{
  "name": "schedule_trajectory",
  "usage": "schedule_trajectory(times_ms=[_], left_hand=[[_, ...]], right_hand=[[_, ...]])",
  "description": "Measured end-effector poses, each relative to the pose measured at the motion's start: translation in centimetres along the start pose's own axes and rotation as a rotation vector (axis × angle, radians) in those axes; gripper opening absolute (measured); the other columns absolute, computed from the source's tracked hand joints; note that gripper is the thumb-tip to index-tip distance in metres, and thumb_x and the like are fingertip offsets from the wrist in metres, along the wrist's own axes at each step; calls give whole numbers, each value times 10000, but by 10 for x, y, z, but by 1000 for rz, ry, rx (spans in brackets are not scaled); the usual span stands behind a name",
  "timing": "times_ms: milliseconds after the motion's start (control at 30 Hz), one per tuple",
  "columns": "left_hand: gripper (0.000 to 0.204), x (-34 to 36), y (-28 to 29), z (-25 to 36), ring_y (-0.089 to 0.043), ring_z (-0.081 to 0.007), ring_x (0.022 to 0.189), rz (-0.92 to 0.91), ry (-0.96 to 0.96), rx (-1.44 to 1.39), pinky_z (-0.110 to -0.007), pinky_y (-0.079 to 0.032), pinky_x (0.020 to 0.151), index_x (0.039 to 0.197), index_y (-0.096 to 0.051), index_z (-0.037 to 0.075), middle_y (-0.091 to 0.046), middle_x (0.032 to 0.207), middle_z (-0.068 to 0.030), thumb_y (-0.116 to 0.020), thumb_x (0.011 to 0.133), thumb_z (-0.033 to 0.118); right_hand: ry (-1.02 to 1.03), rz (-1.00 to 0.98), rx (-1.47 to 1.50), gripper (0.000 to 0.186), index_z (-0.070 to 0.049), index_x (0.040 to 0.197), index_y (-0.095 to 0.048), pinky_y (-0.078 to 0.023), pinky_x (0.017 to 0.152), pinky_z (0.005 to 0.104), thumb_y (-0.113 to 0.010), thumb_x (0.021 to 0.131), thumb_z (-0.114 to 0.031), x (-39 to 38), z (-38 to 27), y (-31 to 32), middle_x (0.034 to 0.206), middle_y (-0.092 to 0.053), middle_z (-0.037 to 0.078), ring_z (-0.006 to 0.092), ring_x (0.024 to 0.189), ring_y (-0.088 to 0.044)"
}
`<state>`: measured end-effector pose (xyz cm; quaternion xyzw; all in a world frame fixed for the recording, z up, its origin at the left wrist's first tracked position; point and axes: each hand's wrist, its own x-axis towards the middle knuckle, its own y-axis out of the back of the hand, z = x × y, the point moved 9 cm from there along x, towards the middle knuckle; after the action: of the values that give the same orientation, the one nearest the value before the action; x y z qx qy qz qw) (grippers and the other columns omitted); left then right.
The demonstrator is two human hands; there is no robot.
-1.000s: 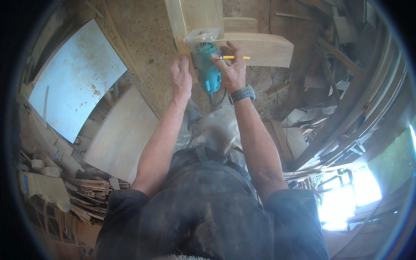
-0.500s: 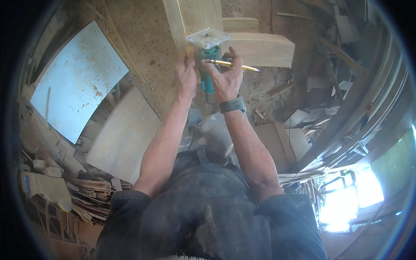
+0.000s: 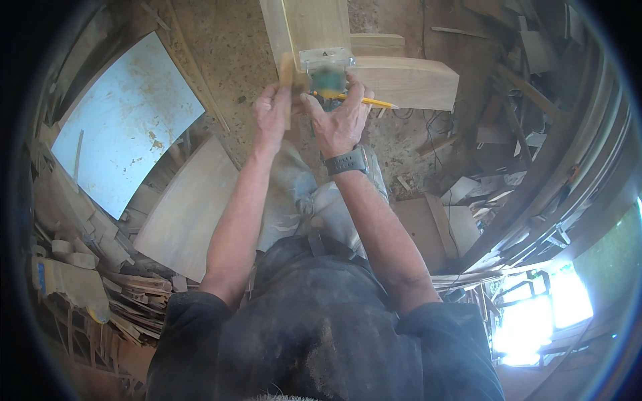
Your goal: The person aligns a wooden spacer against a handheld router, marks wood pieces with a pencil, and then measures and marks sections along a large wooden door using the wooden spacer and pencil.
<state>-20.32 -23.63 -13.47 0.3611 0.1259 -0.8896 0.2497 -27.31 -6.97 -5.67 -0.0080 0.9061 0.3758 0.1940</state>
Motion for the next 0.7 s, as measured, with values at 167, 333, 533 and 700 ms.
schedule_trajectory(times_ms=[167,333,533,700], left_hand=[[255,26,17,43,-608,-73,702,-89,-60,300,-232,-487,620,1105,-703,27,-696,861,-16,-582,1038,242],[276,47,1,73,-619,-70,730,-274,-120,457,-230,-489,639,1150,-707,52,-705,868,-12,-584,1037,272],[315,64,-15,81,-665,-124,764,-441,-162,610,-300,-525,680,1171,-704,23,-710,876,-49,-601,1017,277],[341,71,-19,75,-667,-121,796,-553,-85,581,-294,-532,720,1194,-702,21,-700,876,-42,-589,1019,292]], right_hand=[[-14,-32,-27,831,-5,1334,-456,-416,974,507,-876,712,-360,0,4,0,1205,-526,231,413,1134,-500],[31,-68,-6,820,2,1322,-478,-427,970,501,-877,710,-369,1,-2,3,1212,-538,228,408,1137,-517],[-28,-123,101,800,7,1320,-527,-471,943,471,-875,729,-404,9,4,12,1179,-606,225,370,1114,-588],[3,-77,213,748,22,1319,-547,-524,872,418,-838,793,-423,26,-1,18,1132,-671,228,332,1019,-672]])
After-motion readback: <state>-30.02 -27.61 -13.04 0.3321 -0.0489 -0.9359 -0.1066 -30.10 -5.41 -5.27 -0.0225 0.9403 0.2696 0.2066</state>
